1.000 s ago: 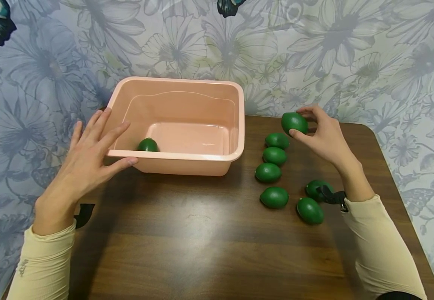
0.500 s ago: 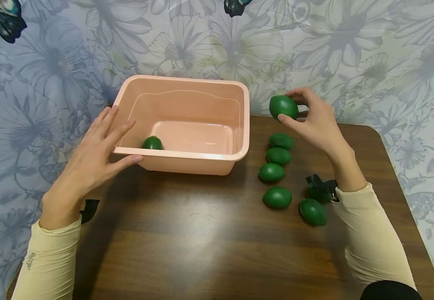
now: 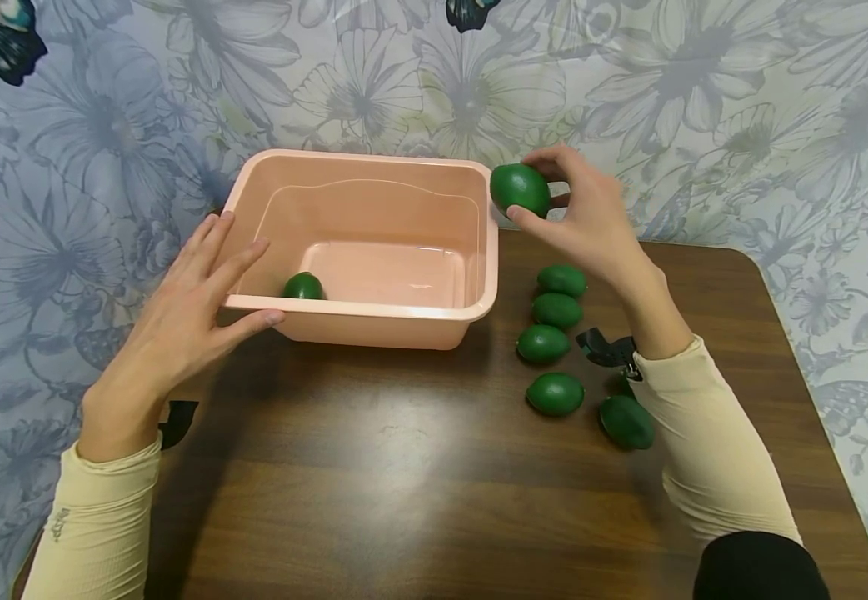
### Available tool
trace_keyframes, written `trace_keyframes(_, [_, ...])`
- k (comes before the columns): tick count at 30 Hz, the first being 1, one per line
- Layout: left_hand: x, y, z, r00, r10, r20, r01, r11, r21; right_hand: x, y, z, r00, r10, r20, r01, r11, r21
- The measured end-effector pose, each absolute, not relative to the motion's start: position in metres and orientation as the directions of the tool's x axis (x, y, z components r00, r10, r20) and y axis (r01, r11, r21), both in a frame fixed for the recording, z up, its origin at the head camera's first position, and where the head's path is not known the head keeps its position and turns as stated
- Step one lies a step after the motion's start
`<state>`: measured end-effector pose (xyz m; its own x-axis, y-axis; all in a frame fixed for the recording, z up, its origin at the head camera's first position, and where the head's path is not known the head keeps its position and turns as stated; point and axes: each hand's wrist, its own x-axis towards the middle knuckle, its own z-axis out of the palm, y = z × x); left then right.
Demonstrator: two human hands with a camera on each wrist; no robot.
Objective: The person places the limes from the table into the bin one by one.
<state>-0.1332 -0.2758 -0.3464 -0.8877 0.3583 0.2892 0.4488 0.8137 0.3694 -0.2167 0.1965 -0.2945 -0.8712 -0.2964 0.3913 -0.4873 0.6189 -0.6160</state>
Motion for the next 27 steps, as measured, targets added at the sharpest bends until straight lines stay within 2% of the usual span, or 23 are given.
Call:
trace_keyframes(12, [-0.135, -0.276, -0.347, -0.884, 0.361, 0.296, 0.454, 0.812, 0.367, -0.231, 0.16, -0.295, -0.835, -0.375, 0.403, -0.55, 0.574, -0.607])
trace_keyframes(22, [-0.134, -0.275, -0.348, -0.876, 0.368, 0.311, 0.468, 0.804, 0.368, -0.227, 0.162, -0.302, -0.829, -0.397, 0.395, -0.558, 0.532, -0.637])
trace_keyframes(27, [-0.134, -0.275, -0.348, -0.877, 0.365, 0.313, 0.466, 0.804, 0.369, -0.221, 0.172, -0.306, -0.847, -0.379, 0.374, -0.529, 0.529, -0.663])
